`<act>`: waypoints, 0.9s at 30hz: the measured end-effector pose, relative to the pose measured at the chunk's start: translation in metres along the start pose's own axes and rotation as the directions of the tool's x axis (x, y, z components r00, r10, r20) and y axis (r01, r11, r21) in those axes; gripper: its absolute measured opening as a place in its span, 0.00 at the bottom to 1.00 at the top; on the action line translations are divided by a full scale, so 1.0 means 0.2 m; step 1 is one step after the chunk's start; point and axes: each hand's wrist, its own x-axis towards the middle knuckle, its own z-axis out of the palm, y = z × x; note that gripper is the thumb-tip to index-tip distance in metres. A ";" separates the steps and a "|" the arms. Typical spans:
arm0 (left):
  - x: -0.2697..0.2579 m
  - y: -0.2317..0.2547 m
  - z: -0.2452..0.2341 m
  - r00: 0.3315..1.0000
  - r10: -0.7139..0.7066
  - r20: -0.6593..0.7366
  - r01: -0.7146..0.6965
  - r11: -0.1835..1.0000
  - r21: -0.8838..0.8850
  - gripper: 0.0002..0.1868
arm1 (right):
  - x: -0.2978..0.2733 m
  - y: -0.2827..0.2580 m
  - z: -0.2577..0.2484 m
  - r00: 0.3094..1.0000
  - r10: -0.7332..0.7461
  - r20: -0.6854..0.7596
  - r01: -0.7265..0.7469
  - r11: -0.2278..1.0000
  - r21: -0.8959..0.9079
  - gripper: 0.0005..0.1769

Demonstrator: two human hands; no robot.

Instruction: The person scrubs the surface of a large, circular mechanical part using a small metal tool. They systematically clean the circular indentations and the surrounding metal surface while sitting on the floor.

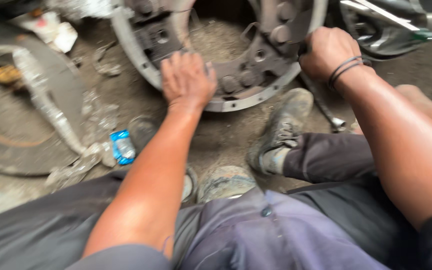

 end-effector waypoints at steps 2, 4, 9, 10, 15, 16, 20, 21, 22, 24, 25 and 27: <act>-0.01 -0.01 -0.02 1.000 0.003 -0.004 -0.003 1.000 -0.026 0.14 | 0.00 0.05 -0.05 1.000 -0.020 -0.024 0.021 0.999 0.049 0.19; 0.00 -0.01 -0.04 1.000 -0.004 0.019 0.005 0.999 -0.047 0.13 | -0.01 -0.05 0.02 0.992 -0.067 0.103 0.058 0.994 0.087 0.21; 0.00 -0.01 -0.07 1.000 -0.007 0.027 0.009 0.998 -0.060 0.13 | -0.06 -0.22 0.06 0.981 -0.084 0.174 0.044 0.975 0.219 0.23; 0.00 -0.01 -0.07 1.000 0.003 -0.006 -0.003 0.999 -0.052 0.14 | -0.06 -0.17 0.00 0.992 -0.043 0.117 0.024 0.987 0.157 0.21; 0.00 -0.01 -0.07 1.000 -0.005 0.029 0.007 0.997 -0.075 0.13 | -0.04 -0.10 -0.04 0.985 -0.057 0.164 0.014 0.968 0.250 0.17; -0.01 -0.01 -0.07 1.000 -0.004 0.027 0.006 0.998 -0.070 0.13 | -0.05 -0.18 0.02 0.959 -0.075 0.273 0.000 0.964 0.265 0.18; 0.01 -0.02 -0.06 0.996 -0.013 0.087 0.014 1.000 -0.011 0.14 | -0.03 -0.26 0.11 0.971 -0.158 0.181 0.094 0.943 0.320 0.15; 0.01 -0.01 -0.06 0.993 -0.019 0.113 0.021 1.000 -0.022 0.14 | 0.00 -0.18 0.06 0.976 -0.075 0.203 0.016 0.960 0.279 0.20; 0.01 -0.01 -0.06 0.990 -0.024 0.139 0.029 0.999 -0.034 0.14 | 0.01 -0.10 0.02 0.991 -0.022 0.128 -0.005 0.978 0.209 0.18; 0.01 -0.01 -0.06 0.993 -0.018 0.116 0.024 0.999 -0.047 0.14 | 0.02 0.02 -0.05 0.999 0.037 0.028 -0.041 0.986 0.163 0.16; 0.00 -0.01 -0.06 0.994 -0.019 0.105 0.024 0.998 -0.051 0.14 | 0.03 0.05 -0.06 0.999 0.048 0.013 -0.049 0.980 0.191 0.16; 0.00 -0.01 -0.06 0.996 -0.017 0.092 0.022 0.999 -0.048 0.14 | 0.04 0.05 -0.03 0.999 0.011 0.044 -0.021 0.972 0.234 0.15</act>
